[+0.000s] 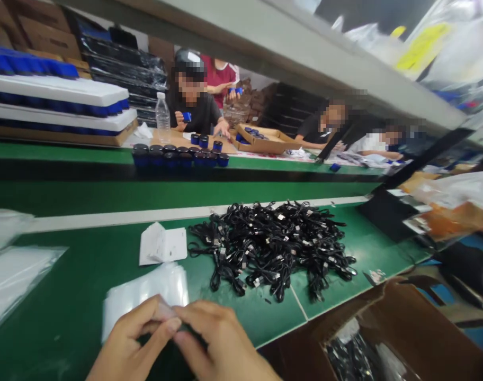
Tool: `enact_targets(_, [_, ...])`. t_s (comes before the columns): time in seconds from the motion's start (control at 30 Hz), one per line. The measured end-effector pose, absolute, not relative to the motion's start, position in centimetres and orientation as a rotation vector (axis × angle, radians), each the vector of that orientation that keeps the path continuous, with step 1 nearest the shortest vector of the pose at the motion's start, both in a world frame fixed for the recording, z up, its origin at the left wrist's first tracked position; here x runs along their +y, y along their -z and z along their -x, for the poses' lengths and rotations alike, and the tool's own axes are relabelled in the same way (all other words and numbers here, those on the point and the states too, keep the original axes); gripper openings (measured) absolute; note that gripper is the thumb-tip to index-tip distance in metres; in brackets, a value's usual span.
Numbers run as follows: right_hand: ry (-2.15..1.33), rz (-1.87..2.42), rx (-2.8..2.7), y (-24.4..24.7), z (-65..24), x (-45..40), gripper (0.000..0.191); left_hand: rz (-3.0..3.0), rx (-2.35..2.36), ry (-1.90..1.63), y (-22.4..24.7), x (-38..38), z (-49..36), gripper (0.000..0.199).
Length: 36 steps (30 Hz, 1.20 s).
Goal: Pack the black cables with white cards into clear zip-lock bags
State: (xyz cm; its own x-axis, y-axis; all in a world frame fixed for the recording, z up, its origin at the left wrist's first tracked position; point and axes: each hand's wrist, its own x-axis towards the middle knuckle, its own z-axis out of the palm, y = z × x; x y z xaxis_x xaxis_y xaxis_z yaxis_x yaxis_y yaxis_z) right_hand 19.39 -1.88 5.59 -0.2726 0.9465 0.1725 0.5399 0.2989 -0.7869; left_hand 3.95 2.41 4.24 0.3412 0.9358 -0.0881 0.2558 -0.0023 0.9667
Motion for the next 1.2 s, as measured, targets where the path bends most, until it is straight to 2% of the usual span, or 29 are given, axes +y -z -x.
enact_targets(0.1, [-0.922, 1.272, -1.914, -6.9, -20.1, -1.9, 0.025, -1.516, 1.085, -0.715, -4.3, 2.5, -3.6, 0.023])
enact_targets(0.2, [-0.886, 1.275, -1.942, -6.3, -20.0, -1.7, 0.025, -1.495, 1.066, -0.68, -4.1, 2.4, -3.6, 0.024])
enact_targets(0.37, [-0.437, 1.284, -1.904, -4.6, -19.5, -1.5, 0.019, -1.565, 1.148, -0.643, -3.8, 2.4, -3.7, 0.022])
enact_targets(0.43, [-0.39, 1.267, -1.906, -4.5, -19.4, -1.5, 0.018, -1.618, 1.163, -0.658, -3.9, 2.4, -3.7, 0.021])
enact_targets(0.7, [-0.714, 1.308, -1.859, -5.3, -19.8, -1.0, 0.023, -1.728, 1.164, -0.668, -4.5, 2.4, -4.0, 0.026])
enact_targets(0.93, [-0.877, 1.433, -1.651, -4.8, -19.9, -0.3, 0.019, -1.545, 1.3, -0.696, -3.1, 2.7, -4.0, 0.021])
enact_targets(1.07, [-1.044, 1.489, -1.469, -4.7, -19.8, -0.1, 0.013, -1.484, 1.351, -0.649, -2.9, 2.7, -3.8, 0.027])
enact_targets(1.2, [-1.222, 1.422, -1.372, -4.4, -19.9, 0.1, 0.017, -1.539, 1.264, -0.624, -3.7, 2.4, -3.8, 0.027])
